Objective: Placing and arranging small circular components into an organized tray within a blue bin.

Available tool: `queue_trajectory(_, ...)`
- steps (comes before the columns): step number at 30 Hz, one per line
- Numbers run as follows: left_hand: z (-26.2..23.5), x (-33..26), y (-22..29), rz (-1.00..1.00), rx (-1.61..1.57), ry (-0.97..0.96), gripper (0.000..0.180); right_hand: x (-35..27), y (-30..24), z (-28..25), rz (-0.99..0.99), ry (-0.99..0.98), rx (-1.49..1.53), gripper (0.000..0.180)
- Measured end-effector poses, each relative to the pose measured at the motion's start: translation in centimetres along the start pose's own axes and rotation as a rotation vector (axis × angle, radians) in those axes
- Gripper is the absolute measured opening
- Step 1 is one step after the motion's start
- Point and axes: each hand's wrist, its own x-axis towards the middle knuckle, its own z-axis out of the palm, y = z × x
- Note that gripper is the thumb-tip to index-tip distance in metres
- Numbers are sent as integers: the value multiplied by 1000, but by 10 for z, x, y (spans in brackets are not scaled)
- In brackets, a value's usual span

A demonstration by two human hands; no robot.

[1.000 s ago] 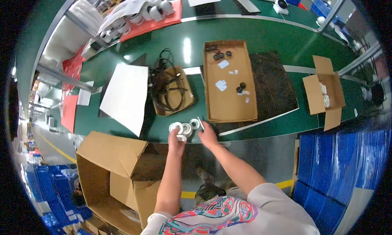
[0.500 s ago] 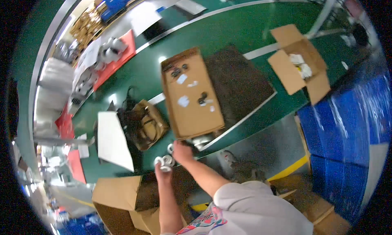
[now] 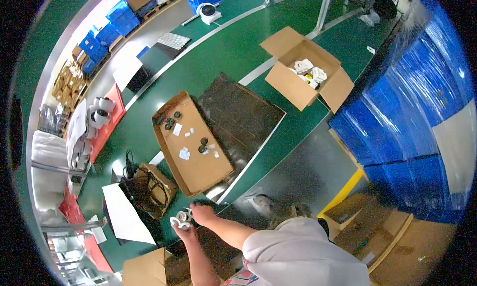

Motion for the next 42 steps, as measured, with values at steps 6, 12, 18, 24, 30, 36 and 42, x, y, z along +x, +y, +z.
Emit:
queue_trajectory(6,0,-15,9,-6,-30,-41,43,23,-9,18,-8,8,-102,19)
queue_trajectory(12,26,-26,11,117,-40,-196,39,19,-5,-17,-116,34,-51,22)
queue_trajectory(18,138,-25,15,74,-67,-448,38,4,-13,-122,-9,162,212,31)
queue_trajectory(24,214,-18,-41,296,915,-367,47,46,39,-159,181,264,153,32)
queue_trajectory(30,189,20,-51,482,1221,-559,61,31,59,-169,58,166,435,40)
queue_trajectory(36,190,-1,-44,492,1036,-636,66,42,91,-164,64,348,1476,48)
queue_trajectory(42,176,-54,-32,735,1228,-423,44,15,141,-198,17,771,184,54)
